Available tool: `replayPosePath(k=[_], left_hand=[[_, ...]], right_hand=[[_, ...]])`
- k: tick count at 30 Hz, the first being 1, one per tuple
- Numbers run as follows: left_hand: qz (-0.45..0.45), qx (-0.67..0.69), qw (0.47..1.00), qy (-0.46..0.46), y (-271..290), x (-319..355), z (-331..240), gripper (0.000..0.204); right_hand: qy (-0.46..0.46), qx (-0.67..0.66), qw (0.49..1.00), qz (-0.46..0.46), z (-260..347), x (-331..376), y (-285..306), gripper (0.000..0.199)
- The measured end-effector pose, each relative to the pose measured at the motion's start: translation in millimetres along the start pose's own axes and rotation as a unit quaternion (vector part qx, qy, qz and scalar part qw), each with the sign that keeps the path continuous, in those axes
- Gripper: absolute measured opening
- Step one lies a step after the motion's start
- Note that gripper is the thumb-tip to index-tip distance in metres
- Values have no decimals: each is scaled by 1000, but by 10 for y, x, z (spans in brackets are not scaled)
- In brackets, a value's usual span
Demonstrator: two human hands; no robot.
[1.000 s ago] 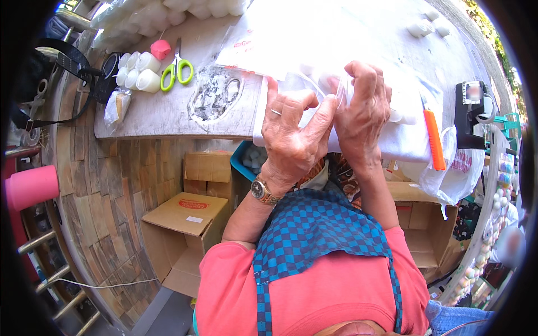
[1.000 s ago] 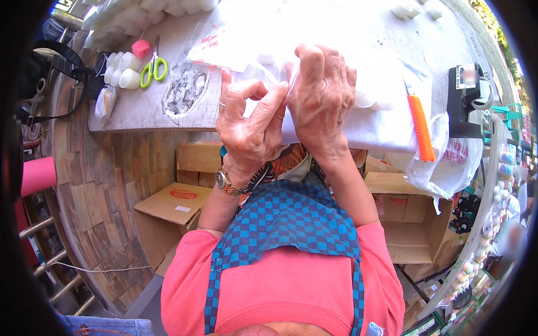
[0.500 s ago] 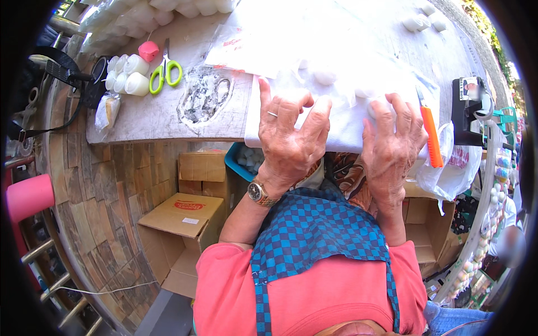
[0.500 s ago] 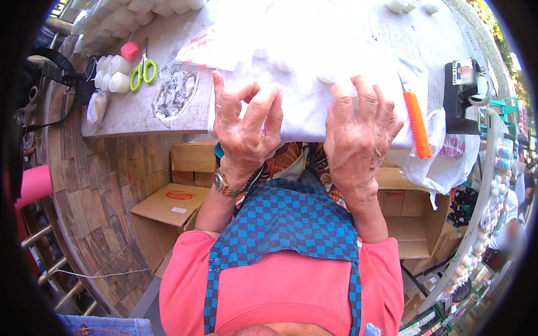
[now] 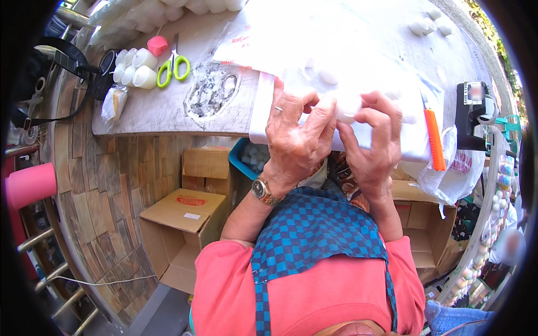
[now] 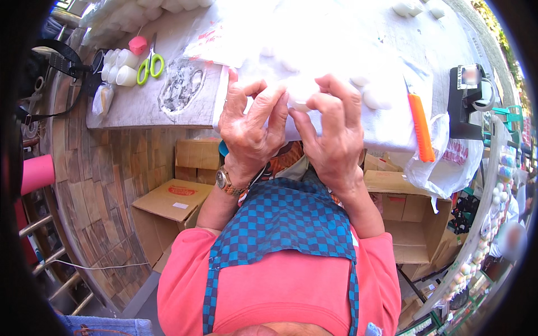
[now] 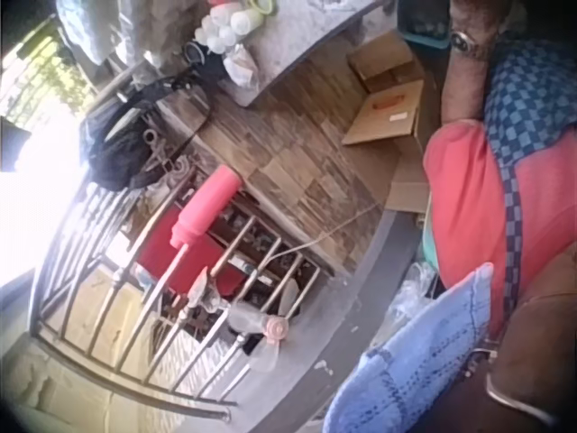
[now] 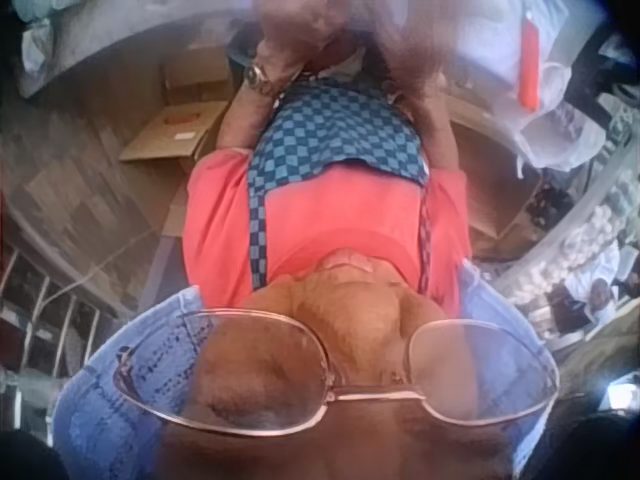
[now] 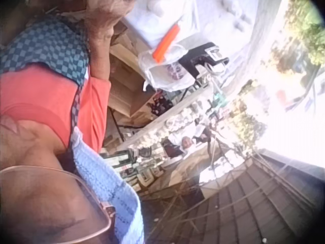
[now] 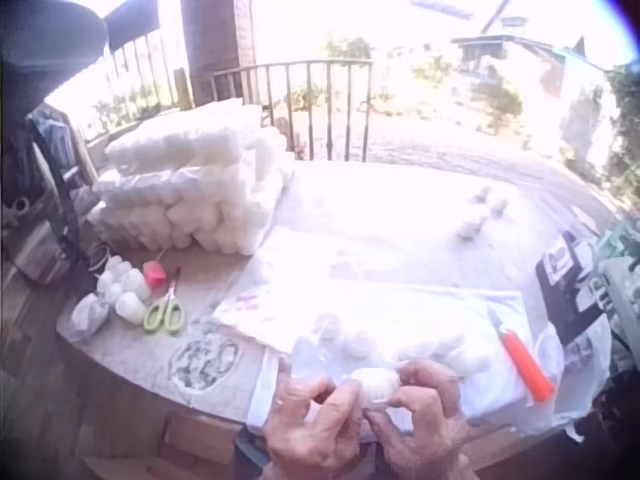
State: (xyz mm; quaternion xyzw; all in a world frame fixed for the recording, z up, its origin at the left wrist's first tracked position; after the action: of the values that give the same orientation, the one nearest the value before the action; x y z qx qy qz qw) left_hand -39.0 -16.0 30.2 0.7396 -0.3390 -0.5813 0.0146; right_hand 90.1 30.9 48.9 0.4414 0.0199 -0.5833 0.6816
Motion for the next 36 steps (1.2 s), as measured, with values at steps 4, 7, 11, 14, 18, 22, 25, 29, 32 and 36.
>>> replayPosePath(k=[4,7,11,14,18,22,25,29,32,36], left_hand=[[-5,-14,1000,-1,24,5,35,18],[-9,-3,1000,5,46,22,45,20],[-20,19,1000,-11,15,47,22,23],[-27,36,998,-35,-29,74,12,25],[-16,29,999,-37,-49,91,9,22],[4,-7,1000,-6,35,95,17,18],[6,-25,1000,-18,14,95,48,19],[-20,-1,999,-28,-53,114,72,21],[-11,-16,999,-26,-29,105,80,21],[7,-52,998,-32,-35,44,33,23]], right_hand=[[10,-33,999,28,-57,26,-96,29],[1,-22,1000,-12,-149,21,-70,39],[30,-14,999,-13,-169,-101,-207,44],[54,10,998,-34,-149,-195,-354,39],[61,80,994,-35,-70,-306,-390,33],[76,159,984,33,96,-355,-73,41],[24,181,983,30,-55,-406,45,49],[-73,256,962,65,-128,-642,-60,46],[-23,401,911,94,-237,-906,-203,41],[-5,454,889,56,-587,-1189,-407,42]])
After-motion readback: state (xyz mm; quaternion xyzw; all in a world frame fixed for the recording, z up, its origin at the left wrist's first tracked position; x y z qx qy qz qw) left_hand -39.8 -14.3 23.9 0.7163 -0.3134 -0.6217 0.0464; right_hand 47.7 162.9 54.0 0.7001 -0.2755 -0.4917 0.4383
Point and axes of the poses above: each hand's wrist, its own x-axis away from the middle knuckle, its own y-axis out of the back of the hand, z = x × y, the point moved 3 cm from there along -x, towards the middle knuckle, and after that the axes turned 14 degrees about -y, right-handed, at the moved point
